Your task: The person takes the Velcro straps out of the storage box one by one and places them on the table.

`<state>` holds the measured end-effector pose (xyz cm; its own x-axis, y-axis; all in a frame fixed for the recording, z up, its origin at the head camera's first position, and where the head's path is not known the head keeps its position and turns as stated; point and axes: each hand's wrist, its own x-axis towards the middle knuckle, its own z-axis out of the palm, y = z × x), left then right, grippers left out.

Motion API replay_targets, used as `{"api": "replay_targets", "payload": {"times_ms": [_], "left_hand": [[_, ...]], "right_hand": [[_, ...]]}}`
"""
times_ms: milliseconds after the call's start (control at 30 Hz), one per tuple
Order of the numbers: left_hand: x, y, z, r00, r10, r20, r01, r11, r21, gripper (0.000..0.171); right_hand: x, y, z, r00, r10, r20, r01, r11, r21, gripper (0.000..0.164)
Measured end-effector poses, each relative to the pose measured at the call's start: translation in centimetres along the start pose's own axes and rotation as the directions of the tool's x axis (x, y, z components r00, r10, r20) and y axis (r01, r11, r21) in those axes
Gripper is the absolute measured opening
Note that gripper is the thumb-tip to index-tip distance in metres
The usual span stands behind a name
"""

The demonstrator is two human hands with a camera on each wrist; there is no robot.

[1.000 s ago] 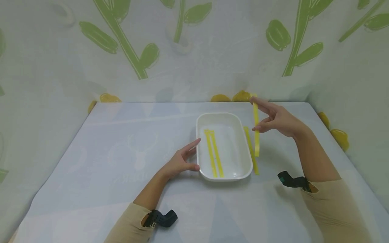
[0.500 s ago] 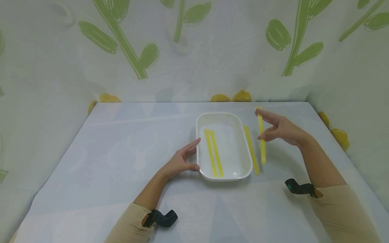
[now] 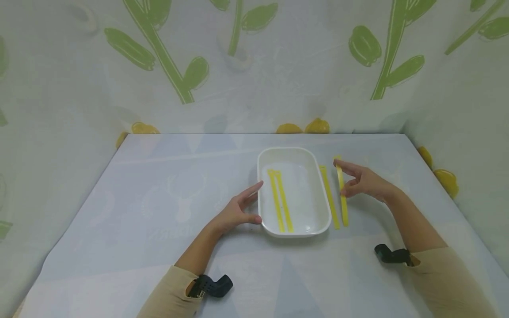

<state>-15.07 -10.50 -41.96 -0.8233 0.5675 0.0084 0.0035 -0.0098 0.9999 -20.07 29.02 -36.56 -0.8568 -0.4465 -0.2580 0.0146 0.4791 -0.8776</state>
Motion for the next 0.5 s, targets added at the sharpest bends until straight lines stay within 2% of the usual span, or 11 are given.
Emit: {"api": "replay_targets", "payload": {"times_ms": [233,333,500], "left_hand": [[0.0,-0.1,0.0,1.0,-0.005,-0.001,0.006,1.0,0.019,0.116],[0.0,0.0,0.0,1.0,-0.004,0.002,0.004,1.0,0.027,0.116],[0.0,0.2,0.0,1.0,0.005,0.007,-0.005,1.0,0.024,0.114]], "right_hand": [[0.2,0.8,0.5,0.999,-0.001,-0.045,-0.004,0.992,-0.125,0.093],[0.3,1.1,0.6,0.998,0.019,-0.067,-0.03,0.984,-0.175,0.095],[0.6,1.5,0.6,0.997,0.035,-0.073,-0.049,0.98,-0.195,0.097]]}}
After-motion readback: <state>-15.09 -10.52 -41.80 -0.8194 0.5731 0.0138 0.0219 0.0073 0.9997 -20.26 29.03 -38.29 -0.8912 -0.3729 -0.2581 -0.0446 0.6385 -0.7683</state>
